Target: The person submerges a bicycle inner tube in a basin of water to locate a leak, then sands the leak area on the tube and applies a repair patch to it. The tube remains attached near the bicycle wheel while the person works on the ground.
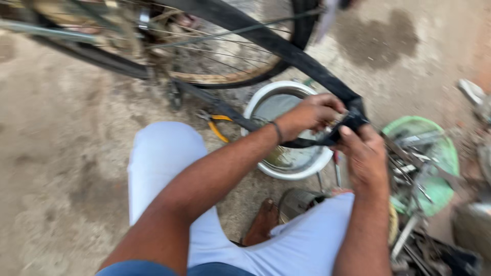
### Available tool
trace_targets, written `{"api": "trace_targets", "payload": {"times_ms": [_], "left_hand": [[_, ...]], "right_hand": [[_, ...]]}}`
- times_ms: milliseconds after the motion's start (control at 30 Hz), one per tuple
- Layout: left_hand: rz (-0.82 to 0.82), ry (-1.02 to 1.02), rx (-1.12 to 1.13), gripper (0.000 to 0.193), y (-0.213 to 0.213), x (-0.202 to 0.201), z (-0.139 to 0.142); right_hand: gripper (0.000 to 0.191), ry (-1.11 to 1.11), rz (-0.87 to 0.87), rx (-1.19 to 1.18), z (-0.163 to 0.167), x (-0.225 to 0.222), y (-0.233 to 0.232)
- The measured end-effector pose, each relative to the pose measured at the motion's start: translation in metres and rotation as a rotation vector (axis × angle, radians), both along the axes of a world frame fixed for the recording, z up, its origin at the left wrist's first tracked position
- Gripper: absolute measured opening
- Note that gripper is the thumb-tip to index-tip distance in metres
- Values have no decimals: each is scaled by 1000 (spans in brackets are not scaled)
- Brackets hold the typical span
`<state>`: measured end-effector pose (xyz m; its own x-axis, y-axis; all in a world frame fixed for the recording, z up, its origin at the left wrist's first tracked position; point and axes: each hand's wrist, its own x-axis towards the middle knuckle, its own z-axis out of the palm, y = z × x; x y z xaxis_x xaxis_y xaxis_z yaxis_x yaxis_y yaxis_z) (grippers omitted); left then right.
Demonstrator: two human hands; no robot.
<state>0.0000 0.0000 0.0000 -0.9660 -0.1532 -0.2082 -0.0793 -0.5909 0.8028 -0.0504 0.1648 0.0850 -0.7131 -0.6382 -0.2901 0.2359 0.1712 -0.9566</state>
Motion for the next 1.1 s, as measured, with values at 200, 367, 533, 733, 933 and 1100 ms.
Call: {"api": "trace_targets", "payload": {"times_ms": [200,367,533,733,933,1100], "left_hand": [[0,-38,-50,16,-10,-4,-12],[-28,30,-108,10,-16,-7,-6],[-35,-21,-69,11,-30,2,7],[-27,-46,-106,18,-35,-10,11],[-64,18,10,11,-36,-16,-1],[1,-21,-100,21,-32,-16,-5]], "right_hand": [[23,26,31,-25,-19,-7,-5],[21,-33,20,-93,-22,-12,-4],[22,-14,12,-63,-18,-10,-17],[25,-29,-1,-81,-7,-16,-31],[21,-6,-5,-64,-10,-17,-26],[20,-6,19,-97,-19,-22,-23]]}}
